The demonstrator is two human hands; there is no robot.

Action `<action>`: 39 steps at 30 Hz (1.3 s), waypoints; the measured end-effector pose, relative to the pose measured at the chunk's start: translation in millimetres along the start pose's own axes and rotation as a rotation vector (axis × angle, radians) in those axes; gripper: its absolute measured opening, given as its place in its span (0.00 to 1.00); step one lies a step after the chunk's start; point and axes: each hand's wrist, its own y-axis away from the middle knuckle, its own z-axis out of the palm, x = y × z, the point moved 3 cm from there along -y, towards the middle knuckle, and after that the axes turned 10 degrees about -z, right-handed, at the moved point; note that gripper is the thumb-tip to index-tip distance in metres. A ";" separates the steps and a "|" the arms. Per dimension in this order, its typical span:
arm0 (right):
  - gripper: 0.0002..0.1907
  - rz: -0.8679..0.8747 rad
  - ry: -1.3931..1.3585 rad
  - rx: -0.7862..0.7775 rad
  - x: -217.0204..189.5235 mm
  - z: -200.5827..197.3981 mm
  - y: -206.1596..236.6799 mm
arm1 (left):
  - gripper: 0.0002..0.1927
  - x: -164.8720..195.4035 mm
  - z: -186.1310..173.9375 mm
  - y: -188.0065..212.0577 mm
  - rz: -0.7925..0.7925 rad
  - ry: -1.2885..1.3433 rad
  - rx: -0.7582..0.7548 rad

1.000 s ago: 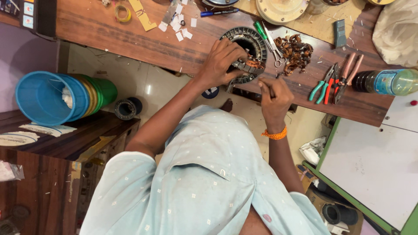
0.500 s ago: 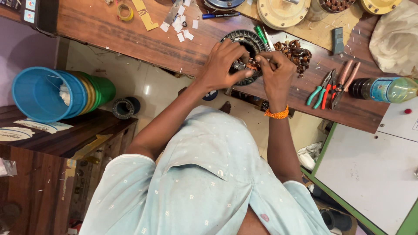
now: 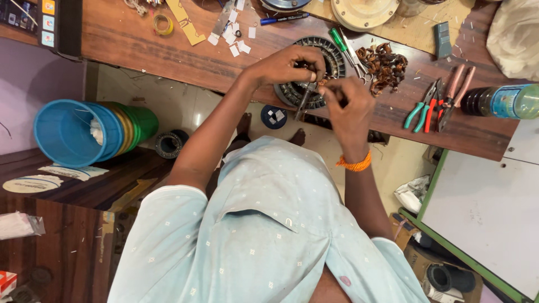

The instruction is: The person sits at a workbench and inserts copper wire coils into the slots of a circular motor armature held in a fixture, pressing each coil down by hand and working around the armature piece by piece. Pliers, a screwdriver, and scissors lie on the bench alongside a pile of prepared copper wire coils.

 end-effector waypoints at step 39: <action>0.08 0.205 -0.385 -0.012 61.7 -3.5 -1.9 | 0.22 -9.0 58.3 29.3 0.149 -0.750 0.742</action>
